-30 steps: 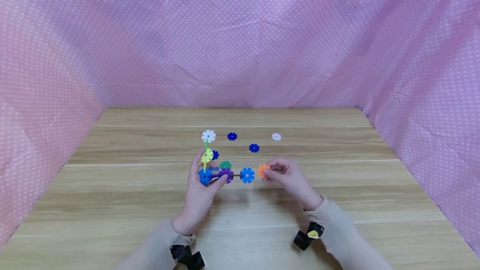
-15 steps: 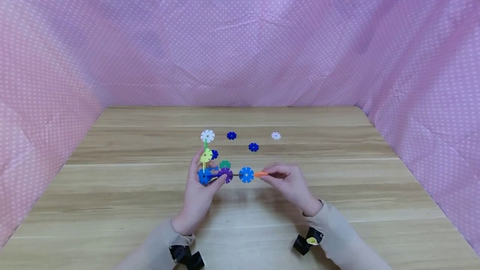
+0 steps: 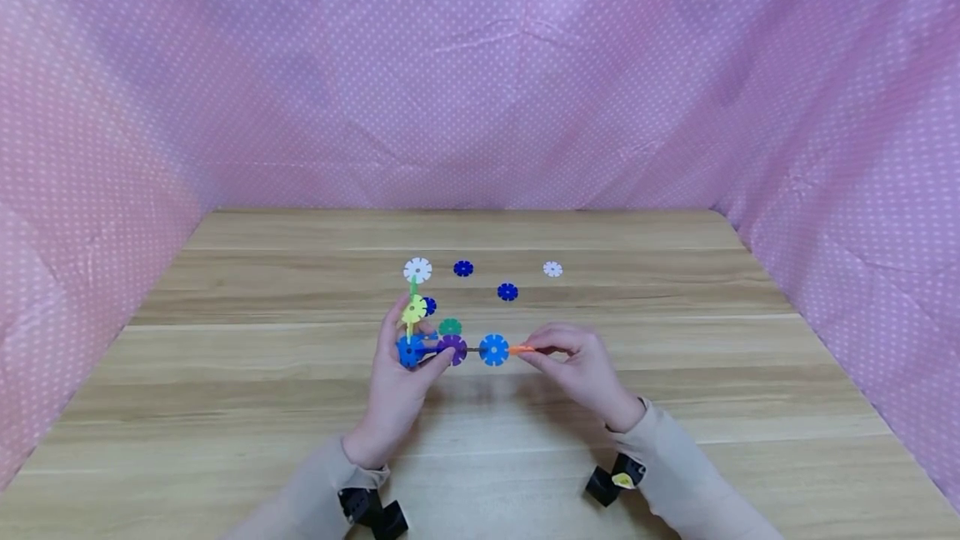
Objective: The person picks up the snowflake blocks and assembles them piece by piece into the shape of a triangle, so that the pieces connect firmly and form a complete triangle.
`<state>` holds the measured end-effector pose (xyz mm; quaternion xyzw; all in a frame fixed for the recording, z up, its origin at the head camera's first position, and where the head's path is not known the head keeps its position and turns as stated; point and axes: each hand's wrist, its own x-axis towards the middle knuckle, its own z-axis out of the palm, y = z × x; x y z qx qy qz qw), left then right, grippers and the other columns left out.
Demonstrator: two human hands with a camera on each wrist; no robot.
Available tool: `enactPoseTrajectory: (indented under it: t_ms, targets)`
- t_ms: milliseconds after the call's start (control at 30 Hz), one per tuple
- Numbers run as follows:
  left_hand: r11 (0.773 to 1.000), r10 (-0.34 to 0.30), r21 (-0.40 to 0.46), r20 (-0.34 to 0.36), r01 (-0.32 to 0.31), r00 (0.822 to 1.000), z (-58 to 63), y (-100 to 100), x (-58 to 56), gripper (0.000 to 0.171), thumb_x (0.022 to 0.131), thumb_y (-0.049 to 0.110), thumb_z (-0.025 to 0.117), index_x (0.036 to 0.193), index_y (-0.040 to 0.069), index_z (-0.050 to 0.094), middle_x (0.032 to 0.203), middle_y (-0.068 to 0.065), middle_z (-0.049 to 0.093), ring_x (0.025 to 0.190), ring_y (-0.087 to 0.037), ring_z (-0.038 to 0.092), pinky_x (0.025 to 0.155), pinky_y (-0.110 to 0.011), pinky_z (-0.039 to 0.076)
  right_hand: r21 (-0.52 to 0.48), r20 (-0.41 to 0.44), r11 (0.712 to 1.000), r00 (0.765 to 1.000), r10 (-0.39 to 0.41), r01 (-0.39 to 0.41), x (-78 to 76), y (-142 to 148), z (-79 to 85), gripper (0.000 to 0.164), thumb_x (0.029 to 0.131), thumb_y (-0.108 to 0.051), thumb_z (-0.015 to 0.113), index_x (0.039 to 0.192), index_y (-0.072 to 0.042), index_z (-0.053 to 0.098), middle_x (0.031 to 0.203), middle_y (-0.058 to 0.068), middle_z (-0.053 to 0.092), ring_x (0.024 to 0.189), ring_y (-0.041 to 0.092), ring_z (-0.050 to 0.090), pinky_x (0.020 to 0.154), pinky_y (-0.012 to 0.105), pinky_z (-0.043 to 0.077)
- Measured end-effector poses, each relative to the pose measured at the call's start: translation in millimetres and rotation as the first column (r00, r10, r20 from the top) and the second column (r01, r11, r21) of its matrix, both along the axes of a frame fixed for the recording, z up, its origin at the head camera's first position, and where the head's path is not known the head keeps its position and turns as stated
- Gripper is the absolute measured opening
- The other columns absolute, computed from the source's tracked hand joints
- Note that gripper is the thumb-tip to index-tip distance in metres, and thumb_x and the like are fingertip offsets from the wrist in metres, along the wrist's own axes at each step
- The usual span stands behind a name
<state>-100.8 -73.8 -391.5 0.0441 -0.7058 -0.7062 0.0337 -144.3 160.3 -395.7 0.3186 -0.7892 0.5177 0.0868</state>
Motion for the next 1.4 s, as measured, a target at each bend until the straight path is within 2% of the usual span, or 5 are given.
enactPoseTrajectory:
  t_ms: [300, 600, 967, 1167, 1400]
  targets:
    - [1.0, -0.027, 0.0, 0.024, 0.027, 0.999, 1.0, -0.1, 0.1, 0.084, 0.084, 0.005, 0.07, 0.147, 0.032, 0.021, 0.144, -0.008, 0.031, 0.125, -0.027, 0.045, 0.084, -0.017, 0.051, 0.037, -0.156, 0.999, 0.987, 0.033, -0.027, -1.6, 0.4, 0.8, 0.014, 0.074, 0.005, 0.075, 0.084, -0.004, 0.074, 0.08, 0.007, 0.072, 0.073, 0.011, 0.065, 0.063, 0.022, 0.055]
    - [0.999, -0.027, -0.029, 0.036, 0.028, 0.999, 2.6, 0.6, -0.1, 0.085, 0.084, 0.003, 0.069, 0.147, 0.033, 0.021, 0.135, -0.011, 0.036, 0.123, -0.028, 0.046, 0.082, -0.017, 0.052, 0.012, -0.317, 0.993, 0.941, 0.117, -0.12, -5.3, -1.3, 1.0, 0.017, 0.067, 0.015, 0.075, 0.075, 0.0, 0.071, 0.071, 0.008, 0.068, 0.063, 0.013, 0.062, 0.061, 0.018, 0.053]
    - [0.999, -0.046, -0.02, 0.022, 0.047, 0.999, 3.5, 1.2, -0.7, 0.085, 0.084, -0.003, 0.067, 0.148, 0.032, 0.022, 0.116, -0.008, 0.041, 0.13, -0.028, 0.04, 0.091, -0.021, 0.05, 0.017, -0.329, 0.99, 0.934, 0.135, -0.137, -4.3, -4.5, 2.6, 0.019, 0.068, 0.016, 0.071, 0.073, -0.002, 0.071, 0.07, 0.005, 0.067, 0.061, 0.011, 0.06, 0.061, 0.017, 0.052]
    - [0.999, -0.049, -0.018, 0.026, 0.05, 0.998, 2.8, 0.5, 0.3, 0.086, 0.085, -0.002, 0.066, 0.149, 0.031, 0.019, 0.12, -0.01, 0.04, 0.132, -0.029, 0.04, 0.092, -0.021, 0.049, 0.025, -0.344, 0.991, 0.93, 0.131, -0.13, -3.1, -6.0, 1.0, 0.02, 0.068, 0.016, 0.073, 0.074, -0.003, 0.071, 0.071, 0.005, 0.068, 0.062, 0.012, 0.062, 0.063, 0.018, 0.054]
    - [0.999, -0.05, -0.004, 0.022, 0.05, 0.999, 0.6, 1.3, 1.5, 0.086, 0.087, 0.001, 0.065, 0.149, 0.032, 0.015, 0.133, -0.013, 0.038, 0.126, -0.027, 0.045, 0.089, -0.02, 0.05, 0.009, -0.325, 0.995, 0.941, 0.098, -0.1, -4.7, -2.2, -1.6, 0.017, 0.069, 0.014, 0.074, 0.08, 0.0, 0.072, 0.075, 0.009, 0.07, 0.068, 0.015, 0.065, 0.069, 0.018, 0.054]
